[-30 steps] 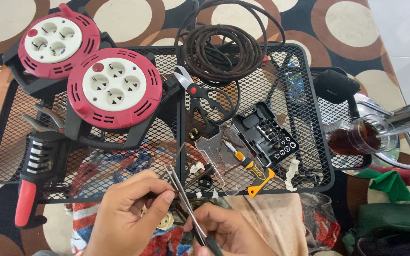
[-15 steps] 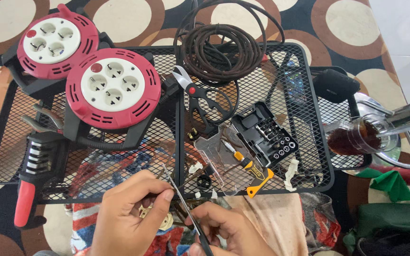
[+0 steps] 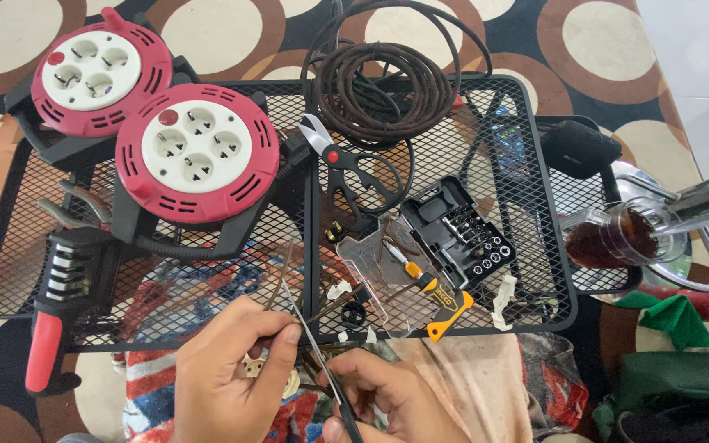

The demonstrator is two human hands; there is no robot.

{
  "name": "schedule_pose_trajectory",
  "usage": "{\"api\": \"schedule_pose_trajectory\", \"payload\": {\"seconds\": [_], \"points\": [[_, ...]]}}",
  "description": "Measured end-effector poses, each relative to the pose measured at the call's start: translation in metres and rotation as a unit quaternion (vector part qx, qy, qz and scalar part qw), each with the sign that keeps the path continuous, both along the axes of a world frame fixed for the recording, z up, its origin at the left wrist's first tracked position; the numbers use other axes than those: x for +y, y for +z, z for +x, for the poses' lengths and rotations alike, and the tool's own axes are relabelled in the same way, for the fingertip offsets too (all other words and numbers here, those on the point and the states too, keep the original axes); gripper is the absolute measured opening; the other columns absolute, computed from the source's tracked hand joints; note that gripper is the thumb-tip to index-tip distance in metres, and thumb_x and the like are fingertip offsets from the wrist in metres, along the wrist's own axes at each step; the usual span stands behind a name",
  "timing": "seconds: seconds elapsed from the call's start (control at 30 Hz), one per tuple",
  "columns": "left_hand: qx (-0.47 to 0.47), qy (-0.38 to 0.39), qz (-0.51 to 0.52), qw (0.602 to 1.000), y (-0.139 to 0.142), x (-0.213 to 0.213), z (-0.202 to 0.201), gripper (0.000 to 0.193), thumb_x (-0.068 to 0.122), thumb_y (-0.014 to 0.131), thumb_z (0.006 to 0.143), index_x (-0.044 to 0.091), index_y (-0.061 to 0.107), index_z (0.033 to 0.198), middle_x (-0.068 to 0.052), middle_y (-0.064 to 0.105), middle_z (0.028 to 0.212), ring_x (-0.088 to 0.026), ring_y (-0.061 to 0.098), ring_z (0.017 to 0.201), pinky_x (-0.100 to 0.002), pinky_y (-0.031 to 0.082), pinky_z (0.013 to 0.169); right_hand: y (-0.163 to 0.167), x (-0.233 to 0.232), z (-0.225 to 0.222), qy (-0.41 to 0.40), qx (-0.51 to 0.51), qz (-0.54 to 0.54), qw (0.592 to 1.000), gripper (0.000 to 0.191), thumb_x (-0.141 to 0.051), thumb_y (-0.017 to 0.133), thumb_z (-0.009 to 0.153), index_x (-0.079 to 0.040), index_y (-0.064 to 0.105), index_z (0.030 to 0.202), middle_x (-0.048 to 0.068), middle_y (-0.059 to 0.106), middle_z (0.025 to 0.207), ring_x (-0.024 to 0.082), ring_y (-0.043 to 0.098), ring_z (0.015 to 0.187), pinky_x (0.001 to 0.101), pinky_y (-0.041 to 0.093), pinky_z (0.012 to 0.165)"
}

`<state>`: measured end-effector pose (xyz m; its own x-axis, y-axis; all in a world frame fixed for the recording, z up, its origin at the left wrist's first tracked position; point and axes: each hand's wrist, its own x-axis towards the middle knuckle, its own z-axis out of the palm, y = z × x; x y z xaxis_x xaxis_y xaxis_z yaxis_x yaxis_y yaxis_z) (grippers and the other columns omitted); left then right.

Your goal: The person sits at a mesh tray with a coiled cable, a multi-socket extension reel, and a small tool kit. They use scissors to cut and strip the outer insulation from the end of a cord, then work the exposed wiring and the plug components by hand.

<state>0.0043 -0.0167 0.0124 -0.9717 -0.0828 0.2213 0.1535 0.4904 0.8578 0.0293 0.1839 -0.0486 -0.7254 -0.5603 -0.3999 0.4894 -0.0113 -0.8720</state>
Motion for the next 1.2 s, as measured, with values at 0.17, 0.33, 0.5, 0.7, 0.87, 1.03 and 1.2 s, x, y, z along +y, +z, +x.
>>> {"api": "schedule_pose_trajectory", "payload": {"seconds": [0.17, 0.33, 0.5, 0.7, 0.87, 1.03, 1.2], "points": [[0.009, 0.053, -0.03, 0.998, -0.002, 0.01, 0.001, 0.005, 0.001, 0.074, 0.081, 0.0, 0.072, 0.086, -0.002, 0.062, 0.069, -0.009, 0.053, 0.056, -0.023, 0.042, 0.052, -0.005, -0.005, 0.004, -0.056, 0.003, -0.036, 0.998, 0.045, -0.02, 0.085, 0.082, -0.006, 0.067, 0.121, -0.008, 0.054, 0.075, 0.002, 0.051, 0.072, 0.0221, 0.037, 0.064], [0.05, 0.074, 0.009, 0.996, -0.002, 0.005, -0.006, 0.003, -0.001, 0.071, 0.089, -0.001, 0.069, 0.091, -0.003, 0.062, 0.075, -0.008, 0.056, 0.062, -0.022, 0.045, 0.056, -0.01, -0.005, 0.005, -0.005, -0.013, -0.022, 1.0, 0.043, -0.018, 0.084, 0.082, -0.006, 0.067, 0.119, -0.008, 0.057, 0.072, 0.002, 0.053, 0.07, 0.0214, 0.041, 0.064], [0.045, 0.048, -0.035, 0.997, 0.0, 0.002, -0.002, 0.004, 0.0, 0.073, 0.086, -0.001, 0.07, 0.089, -0.003, 0.064, 0.075, -0.009, 0.054, 0.06, -0.023, 0.043, 0.055, -0.008, -0.005, 0.006, -0.007, -0.022, -0.033, 0.999, 0.04, -0.019, 0.084, 0.086, -0.005, 0.068, 0.121, -0.007, 0.053, 0.07, 0.001, 0.05, 0.069, 0.0205, 0.037, 0.065], [0.032, 0.037, -0.03, 0.998, 0.0, 0.002, -0.002, 0.005, 0.001, 0.073, 0.085, -0.001, 0.071, 0.089, -0.004, 0.065, 0.074, -0.011, 0.055, 0.06, -0.024, 0.043, 0.054, 0.001, -0.005, 0.003, -0.023, -0.075, -0.014, 0.997, 0.042, -0.02, 0.083, 0.082, -0.005, 0.069, 0.119, -0.006, 0.057, 0.068, 0.002, 0.053, 0.067, 0.0207, 0.037, 0.063], [0.067, -0.024, -0.052, 0.996, 0.002, 0.0, -0.002, 0.007, 0.001, 0.072, 0.085, 0.0, 0.07, 0.092, -0.004, 0.063, 0.077, -0.01, 0.06, 0.063, -0.023, 0.047, 0.057, 0.003, -0.004, 0.002, -0.027, -0.033, -0.034, 0.998, 0.043, -0.017, 0.084, 0.082, -0.002, 0.069, 0.12, -0.006, 0.056, 0.071, 0.003, 0.054, 0.07, 0.0206, 0.039, 0.066], [-0.001, -0.012, -0.015, 1.0, 0.001, -0.003, -0.001, 0.004, 0.001, 0.073, 0.085, -0.001, 0.072, 0.089, -0.003, 0.062, 0.072, -0.009, 0.056, 0.058, -0.023, 0.044, 0.053, 0.004, 0.002, 0.0, -0.019, -0.029, -0.071, 0.997, 0.041, -0.012, 0.082, 0.084, -0.001, 0.066, 0.121, -0.005, 0.056, 0.079, 0.003, 0.053, 0.076, 0.0207, 0.041, 0.071], [-0.03, -0.003, 0.051, 0.998, -0.003, -0.008, 0.002, 0.003, 0.0, 0.071, 0.087, -0.003, 0.072, 0.088, -0.003, 0.062, 0.075, -0.007, 0.053, 0.061, -0.021, 0.041, 0.053, 0.008, 0.004, 0.001, 0.002, -0.044, -0.068, 0.997, 0.036, -0.009, 0.08, 0.088, -0.001, 0.067, 0.121, -0.005, 0.046, 0.072, 0.004, 0.047, 0.072, 0.0207, 0.039, 0.071]]}}
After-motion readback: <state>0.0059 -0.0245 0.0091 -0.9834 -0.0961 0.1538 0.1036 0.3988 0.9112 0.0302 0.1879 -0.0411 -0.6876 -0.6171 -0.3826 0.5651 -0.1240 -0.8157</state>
